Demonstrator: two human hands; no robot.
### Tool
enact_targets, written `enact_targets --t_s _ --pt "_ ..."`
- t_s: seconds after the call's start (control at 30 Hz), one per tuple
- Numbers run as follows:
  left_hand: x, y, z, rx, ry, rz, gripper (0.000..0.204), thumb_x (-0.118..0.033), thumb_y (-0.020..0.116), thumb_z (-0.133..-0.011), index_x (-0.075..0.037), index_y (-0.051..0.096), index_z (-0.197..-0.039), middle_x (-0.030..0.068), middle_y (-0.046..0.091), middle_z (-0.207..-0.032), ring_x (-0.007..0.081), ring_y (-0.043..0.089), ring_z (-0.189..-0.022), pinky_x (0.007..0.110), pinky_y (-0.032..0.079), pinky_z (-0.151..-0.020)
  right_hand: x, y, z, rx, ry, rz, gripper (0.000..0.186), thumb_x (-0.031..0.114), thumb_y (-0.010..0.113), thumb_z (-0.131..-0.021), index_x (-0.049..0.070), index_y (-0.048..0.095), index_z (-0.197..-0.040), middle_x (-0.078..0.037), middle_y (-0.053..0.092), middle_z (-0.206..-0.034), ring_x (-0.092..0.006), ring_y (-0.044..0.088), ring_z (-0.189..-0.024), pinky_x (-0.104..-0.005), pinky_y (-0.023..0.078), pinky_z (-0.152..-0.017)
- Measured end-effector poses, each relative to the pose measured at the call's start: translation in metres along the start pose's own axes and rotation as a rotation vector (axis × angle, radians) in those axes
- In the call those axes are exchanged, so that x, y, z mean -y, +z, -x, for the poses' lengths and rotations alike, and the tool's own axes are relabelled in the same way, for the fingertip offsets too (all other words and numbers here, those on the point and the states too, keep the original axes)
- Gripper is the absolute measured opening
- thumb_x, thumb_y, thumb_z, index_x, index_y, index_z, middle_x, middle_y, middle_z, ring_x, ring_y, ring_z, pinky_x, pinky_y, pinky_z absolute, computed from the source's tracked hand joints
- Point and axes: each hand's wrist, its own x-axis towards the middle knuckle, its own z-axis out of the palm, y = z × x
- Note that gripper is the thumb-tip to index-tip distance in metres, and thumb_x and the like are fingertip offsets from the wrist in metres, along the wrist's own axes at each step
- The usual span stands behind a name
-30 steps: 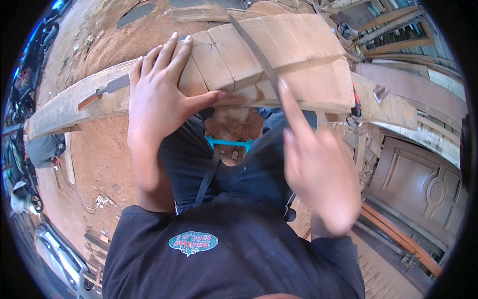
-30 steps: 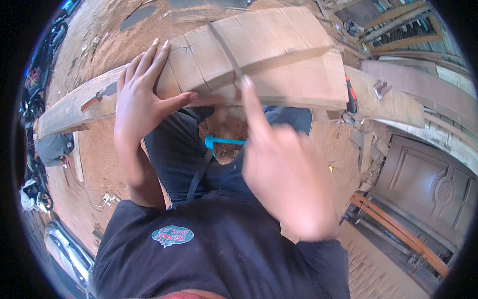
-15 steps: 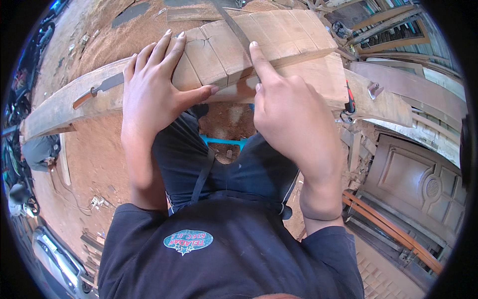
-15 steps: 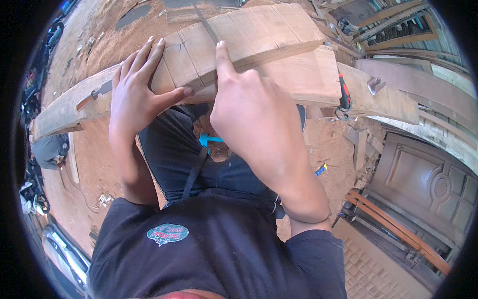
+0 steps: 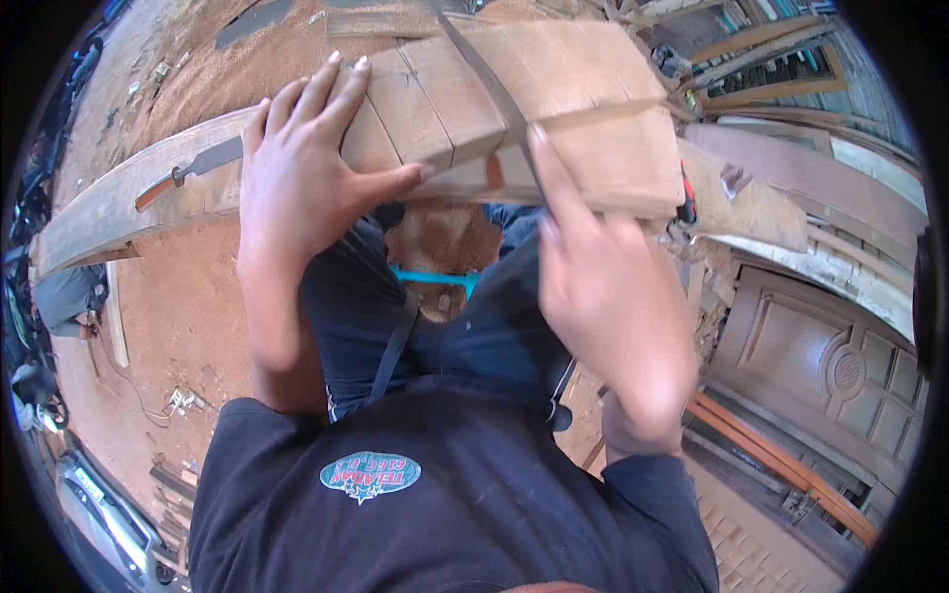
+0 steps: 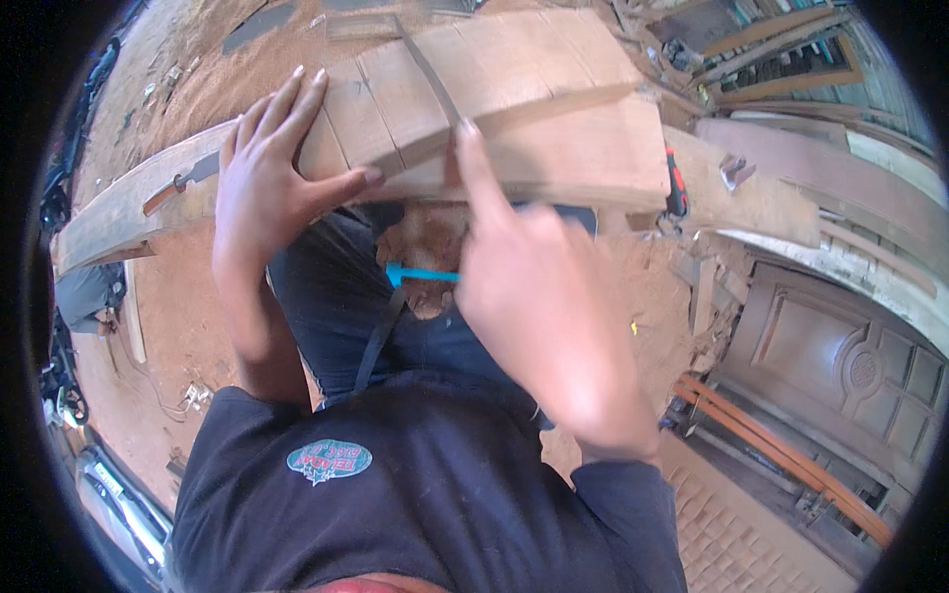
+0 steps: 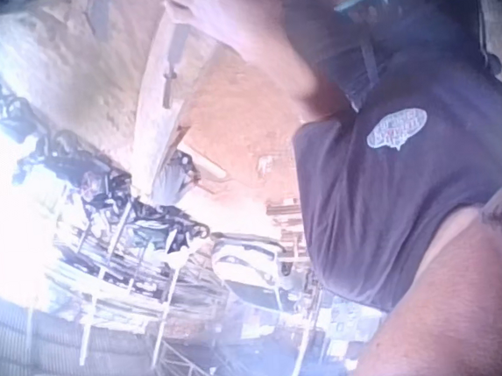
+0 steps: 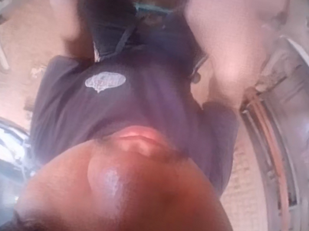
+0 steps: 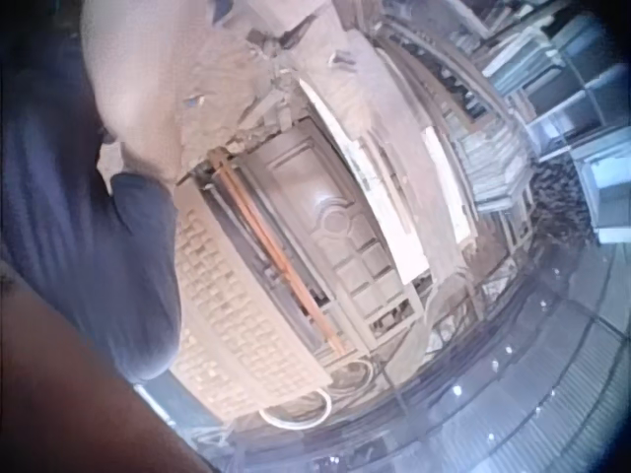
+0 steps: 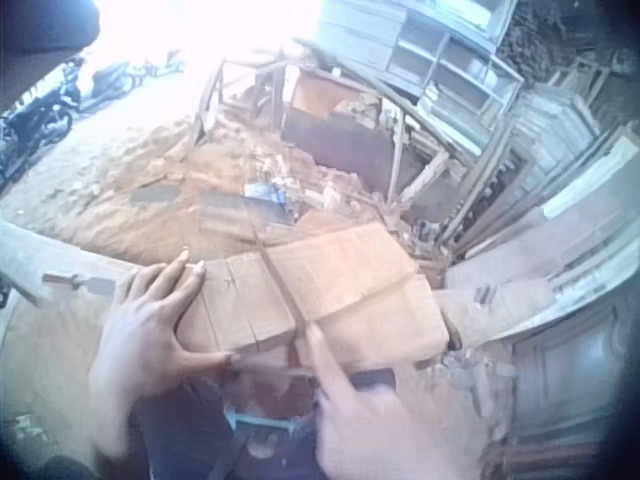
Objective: The person saws into a wooden board while holding it steady with one hand and using a hand saw with the other. They periodically wipe the blade and the wood with a cloth.
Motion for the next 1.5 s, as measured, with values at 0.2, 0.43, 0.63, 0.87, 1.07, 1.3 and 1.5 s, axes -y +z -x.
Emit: enact_targets --t_s 0.2,0.43,0.63,0.87,1.07,1.3,1.5 --pt "-0.002 0.001 -0.003 -0.026 0.004 -0.009 0.112 -0.071 0.086 -0.073 -0.009 0.057 -0.162 0.0171 0.053 -0.168 0.0398 0.047 -0.152 0.051 0.032 -0.128 -0.004 0.015 -0.027 -0.134 -0.123 0.013 0.062 0.016 0.056 -0.104 0.019 0.048 -0.166 -0.031 0.073 -0.089 -0.0542 0.071 -0.087 -0.0613 0.056 -0.084" --pt "-0.001 0.001 -0.001 -0.001 -0.021 -0.003 0.115 -0.072 0.086 -0.070 -0.010 0.056 -0.162 0.0179 0.052 -0.168 0.0392 0.046 -0.154 0.051 0.031 -0.129 -0.014 -0.002 0.006 0.014 -0.021 -0.076 0.055 0.016 0.056 -0.104 0.010 0.056 -0.159 -0.031 0.073 -0.088 -0.0538 0.071 -0.086 -0.0599 0.056 -0.084" --pt "-0.002 0.003 -0.003 0.006 -0.020 -0.011 0.115 -0.073 0.085 -0.071 -0.010 0.056 -0.163 0.0189 0.052 -0.168 0.0397 0.045 -0.155 0.053 0.031 -0.129 -0.002 0.014 -0.052 -0.078 -0.190 0.007 0.066 0.011 0.058 -0.103 0.017 0.046 -0.167 -0.032 0.075 -0.094 -0.0530 0.073 -0.089 -0.0589 0.058 -0.088" --pt "-0.002 0.002 -0.003 0.005 -0.016 -0.022 0.113 -0.072 0.085 -0.072 -0.011 0.056 -0.163 0.0177 0.052 -0.168 0.0405 0.046 -0.154 0.052 0.032 -0.129 -0.021 0.005 0.000 0.014 -0.059 -0.030 0.065 0.014 0.057 -0.104 0.017 0.045 -0.168 -0.036 0.073 -0.112 -0.0544 0.070 -0.108 -0.0607 0.054 -0.098" --pt "0.000 0.005 -0.003 -0.031 -0.031 -0.039 0.110 -0.076 0.083 -0.073 -0.010 0.061 -0.159 0.0166 0.055 -0.166 0.0375 0.049 -0.152 0.052 0.030 -0.130 0.008 0.007 -0.053 0.015 -0.149 0.038 0.069 0.012 0.058 -0.103 0.017 0.042 -0.170 -0.036 0.073 -0.097 -0.0532 0.072 -0.094 -0.0601 0.056 -0.089" --pt "0.000 0.005 0.000 -0.082 -0.004 0.003 0.107 -0.076 0.082 -0.076 -0.010 0.061 -0.158 0.0177 0.057 -0.163 0.0377 0.050 -0.151 0.051 0.030 -0.129 -0.020 -0.006 0.020 0.129 0.024 -0.009 0.078 0.008 0.058 -0.102 0.020 0.031 -0.174 -0.037 0.070 -0.089 -0.0577 0.069 -0.092 -0.0618 0.053 -0.086" --pt "-0.001 0.006 0.000 -0.088 0.002 0.015 0.105 -0.077 0.081 -0.076 -0.010 0.064 -0.156 0.0187 0.057 -0.163 0.0382 0.050 -0.151 0.051 0.030 -0.129 -0.018 0.003 -0.003 0.074 -0.010 -0.050 0.075 0.009 0.057 -0.105 0.022 0.032 -0.174 -0.034 0.069 -0.084 -0.0562 0.068 -0.086 -0.0567 0.054 -0.083"
